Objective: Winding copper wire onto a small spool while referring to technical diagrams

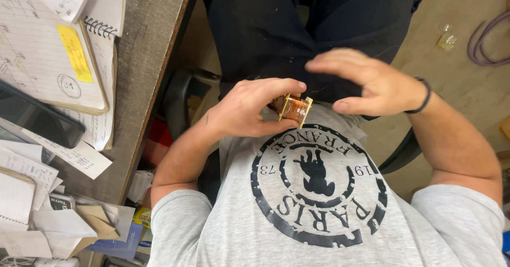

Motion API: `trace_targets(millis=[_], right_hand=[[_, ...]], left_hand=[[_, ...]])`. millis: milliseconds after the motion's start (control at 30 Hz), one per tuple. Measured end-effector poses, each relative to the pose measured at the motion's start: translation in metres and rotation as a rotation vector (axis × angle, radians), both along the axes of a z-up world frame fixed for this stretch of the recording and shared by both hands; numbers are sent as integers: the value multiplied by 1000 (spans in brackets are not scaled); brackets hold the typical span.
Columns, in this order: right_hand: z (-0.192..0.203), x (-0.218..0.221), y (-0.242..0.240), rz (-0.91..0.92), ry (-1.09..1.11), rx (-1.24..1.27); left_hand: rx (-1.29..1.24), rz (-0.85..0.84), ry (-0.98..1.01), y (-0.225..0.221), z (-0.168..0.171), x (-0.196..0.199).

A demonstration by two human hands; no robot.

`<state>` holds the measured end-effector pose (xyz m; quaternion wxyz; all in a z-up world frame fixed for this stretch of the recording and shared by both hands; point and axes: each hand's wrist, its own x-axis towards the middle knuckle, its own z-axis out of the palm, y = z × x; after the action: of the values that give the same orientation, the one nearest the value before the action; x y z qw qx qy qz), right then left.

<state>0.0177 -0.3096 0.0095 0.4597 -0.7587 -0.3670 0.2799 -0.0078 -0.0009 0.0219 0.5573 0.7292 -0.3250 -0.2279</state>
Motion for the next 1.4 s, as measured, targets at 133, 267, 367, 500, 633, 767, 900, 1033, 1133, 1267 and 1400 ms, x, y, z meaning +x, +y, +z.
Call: trace_targets(millis=[133,267,367,500,633,767,900,1033,1133,1267,1400], right_hand=[[-11,-14,26,-176,306,173],[12,-21,21,-323,253,191],[29,-40,30,-95,177,339],[-9,-32,11,5,16,16],[-56,-5,-47,-403,-131,-357],[-17,-4,-7,-319,-276,-112],[-10,-13,23,-167,216,137],[4,-13,23,-387,280,187],[34,-32,38,-62,130,359],[-8,-29,13,138,171,161],[-35,-3,-33,-332,-169,-415]], left_hand=[[-34,91,6,-11,9,0],[16,113,-93,-11,9,3],[-13,155,26,-7,-6,3],[-233,238,220,0,-17,1],[-228,139,144,-1,-9,0],[-175,83,185,-6,4,2],[-44,41,82,-11,9,5],[37,137,55,-5,-4,1],[2,238,77,-4,-18,-5],[-162,316,122,0,-23,-2],[-227,224,15,5,-15,2]])
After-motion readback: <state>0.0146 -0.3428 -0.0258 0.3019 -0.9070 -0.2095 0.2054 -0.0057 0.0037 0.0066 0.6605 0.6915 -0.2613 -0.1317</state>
